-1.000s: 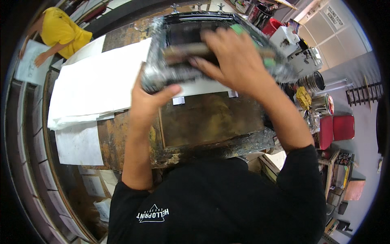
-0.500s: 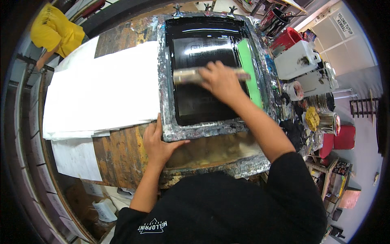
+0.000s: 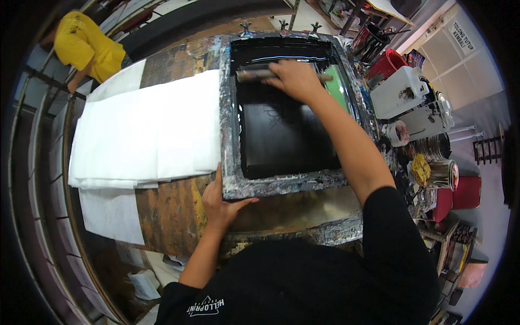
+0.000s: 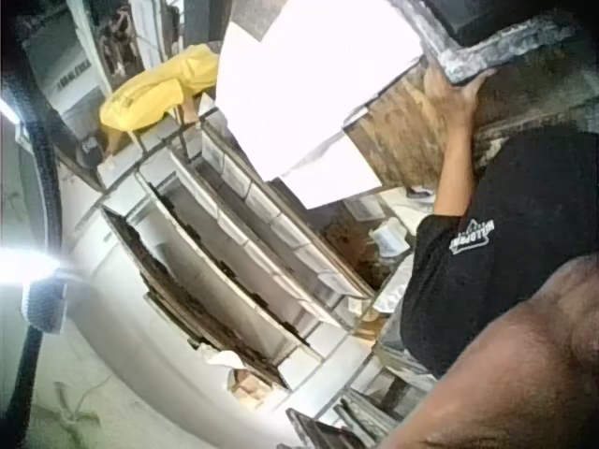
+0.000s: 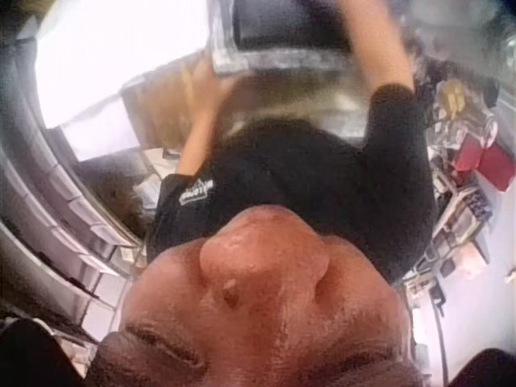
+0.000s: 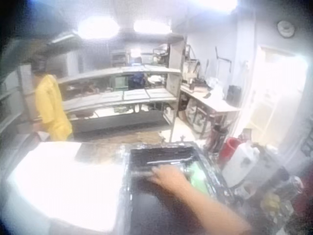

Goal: The person performs screen printing on sheets of white paper, applying black ink using a squeegee and then stacking the printed sheets to the side.

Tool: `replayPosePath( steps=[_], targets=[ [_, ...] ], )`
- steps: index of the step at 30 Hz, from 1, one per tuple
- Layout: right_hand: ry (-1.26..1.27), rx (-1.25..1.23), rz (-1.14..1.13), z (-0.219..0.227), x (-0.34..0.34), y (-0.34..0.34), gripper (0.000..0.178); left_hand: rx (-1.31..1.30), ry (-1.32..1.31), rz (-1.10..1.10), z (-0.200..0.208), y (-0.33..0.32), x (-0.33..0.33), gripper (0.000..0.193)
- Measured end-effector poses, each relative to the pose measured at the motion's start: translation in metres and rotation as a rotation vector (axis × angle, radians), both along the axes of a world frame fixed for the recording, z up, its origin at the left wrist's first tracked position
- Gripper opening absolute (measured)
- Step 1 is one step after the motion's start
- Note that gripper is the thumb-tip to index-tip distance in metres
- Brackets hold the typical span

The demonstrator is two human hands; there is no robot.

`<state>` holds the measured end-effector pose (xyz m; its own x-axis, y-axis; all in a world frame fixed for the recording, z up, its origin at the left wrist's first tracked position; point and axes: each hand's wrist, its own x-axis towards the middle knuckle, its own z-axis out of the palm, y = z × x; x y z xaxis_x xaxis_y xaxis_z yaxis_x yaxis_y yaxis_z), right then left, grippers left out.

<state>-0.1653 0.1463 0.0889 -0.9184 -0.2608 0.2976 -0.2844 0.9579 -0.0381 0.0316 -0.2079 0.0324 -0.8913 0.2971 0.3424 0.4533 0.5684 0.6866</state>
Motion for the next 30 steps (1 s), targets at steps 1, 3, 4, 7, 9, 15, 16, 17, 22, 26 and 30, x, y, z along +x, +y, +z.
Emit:
replayPosePath(
  steps=[1,3,4,7,9,15,16,17,22,26,30],
  targets=[
    [-0.028,-0.022,-0.001,0.004,0.031,-0.011,0.040,0.000,-0.019,-0.003,0.001,0.000,0.000,0.128],
    [-0.164,-0.033,-0.036,0.023,0.100,-0.034,0.038,0.039,-0.018,-0.011,0.007,0.002,0.000,0.127],
    [-0.139,-0.054,-0.012,0.036,0.135,-0.046,0.041,0.103,-0.097,-0.020,0.013,0.004,0.001,0.124],
    [-0.183,-0.109,-0.010,0.083,0.208,-0.072,0.035,0.348,-0.282,0.003,0.043,0.015,0.003,0.120],
    [-0.081,-0.117,0.039,0.120,0.231,-0.077,0.035,0.585,-0.289,-0.016,0.070,0.026,0.003,0.114],
    [0.409,0.044,-0.087,0.204,0.184,-0.086,0.035,0.718,-0.026,-0.130,0.111,0.051,-0.026,0.128],
    [0.481,0.039,-0.044,0.210,0.176,-0.083,0.035,0.377,0.038,-0.084,0.106,0.054,-0.025,0.131],
    [0.510,0.035,-0.024,0.214,0.168,-0.080,0.036,-0.015,0.085,-0.011,0.098,0.053,-0.027,0.133],
    [0.486,0.043,-0.056,0.234,0.145,-0.066,0.042,-0.701,-0.270,-0.037,0.061,0.059,-0.016,0.142],
    [0.470,0.036,-0.062,0.265,0.130,-0.071,0.048,-0.329,0.107,-0.027,0.069,0.070,-0.043,0.120],
    [0.260,-0.271,-0.175,0.277,0.126,-0.082,0.060,-0.191,0.199,0.110,0.074,0.053,-0.074,0.077]
  ],
)
